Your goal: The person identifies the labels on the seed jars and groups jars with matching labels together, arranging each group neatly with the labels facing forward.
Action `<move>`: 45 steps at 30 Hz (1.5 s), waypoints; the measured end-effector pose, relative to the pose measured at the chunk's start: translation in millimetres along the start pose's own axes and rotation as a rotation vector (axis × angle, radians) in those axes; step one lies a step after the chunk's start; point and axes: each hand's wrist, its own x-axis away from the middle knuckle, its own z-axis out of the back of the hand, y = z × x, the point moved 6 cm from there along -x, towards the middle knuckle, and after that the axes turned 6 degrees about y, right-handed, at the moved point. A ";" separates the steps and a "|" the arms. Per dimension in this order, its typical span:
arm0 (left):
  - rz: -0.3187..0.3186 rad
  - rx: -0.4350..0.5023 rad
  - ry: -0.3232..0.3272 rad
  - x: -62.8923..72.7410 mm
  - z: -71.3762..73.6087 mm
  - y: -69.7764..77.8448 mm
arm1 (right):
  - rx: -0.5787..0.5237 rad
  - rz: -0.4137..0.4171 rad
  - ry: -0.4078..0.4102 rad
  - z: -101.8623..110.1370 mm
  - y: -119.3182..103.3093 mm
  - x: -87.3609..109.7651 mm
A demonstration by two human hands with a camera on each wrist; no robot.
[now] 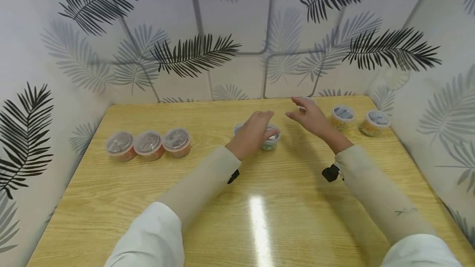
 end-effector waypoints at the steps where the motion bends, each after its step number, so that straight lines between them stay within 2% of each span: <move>1: 0.008 -0.003 -0.002 -5.1 0.8 0.4 | 0.028 0.010 0.016 5.2 -0.1 -3.4; 6: 0.044 0.026 -0.031 -34.9 -3.3 9.0 | 0.134 0.001 0.046 31.0 4.8 -15.4; 10: 0.092 0.170 -0.035 -52.9 -15.6 18.1 | 0.216 -0.002 0.027 44.5 14.7 -19.6; 16: 0.213 0.380 0.041 -71.5 -37.8 23.2 | 0.297 -0.042 -0.090 44.7 31.8 -28.6; 21: 0.331 0.464 0.115 -77.5 -51.6 21.2 | 0.327 -0.069 -0.192 35.2 47.6 -36.7; 26: 0.359 0.601 0.197 -83.5 -64.6 22.5 | 0.321 -0.058 -0.218 31.2 57.0 -41.3; 29: 0.381 0.599 0.231 -85.2 -72.7 22.1 | 0.290 -0.065 -0.223 29.5 58.9 -41.1; 33: 0.486 0.562 0.225 -81.9 -84.1 19.3 | 0.279 -0.064 -0.229 28.3 55.7 -38.3; 36: 0.540 0.584 0.228 -78.7 -90.9 19.0 | 0.291 -0.041 -0.242 26.4 51.4 -36.4; 41: 0.554 0.575 0.272 -77.4 -91.5 23.4 | 0.363 0.038 -0.244 27.2 45.7 -33.6; 45: 0.526 0.544 0.270 -77.8 -85.1 28.5 | 0.357 0.010 -0.220 35.6 45.0 -28.6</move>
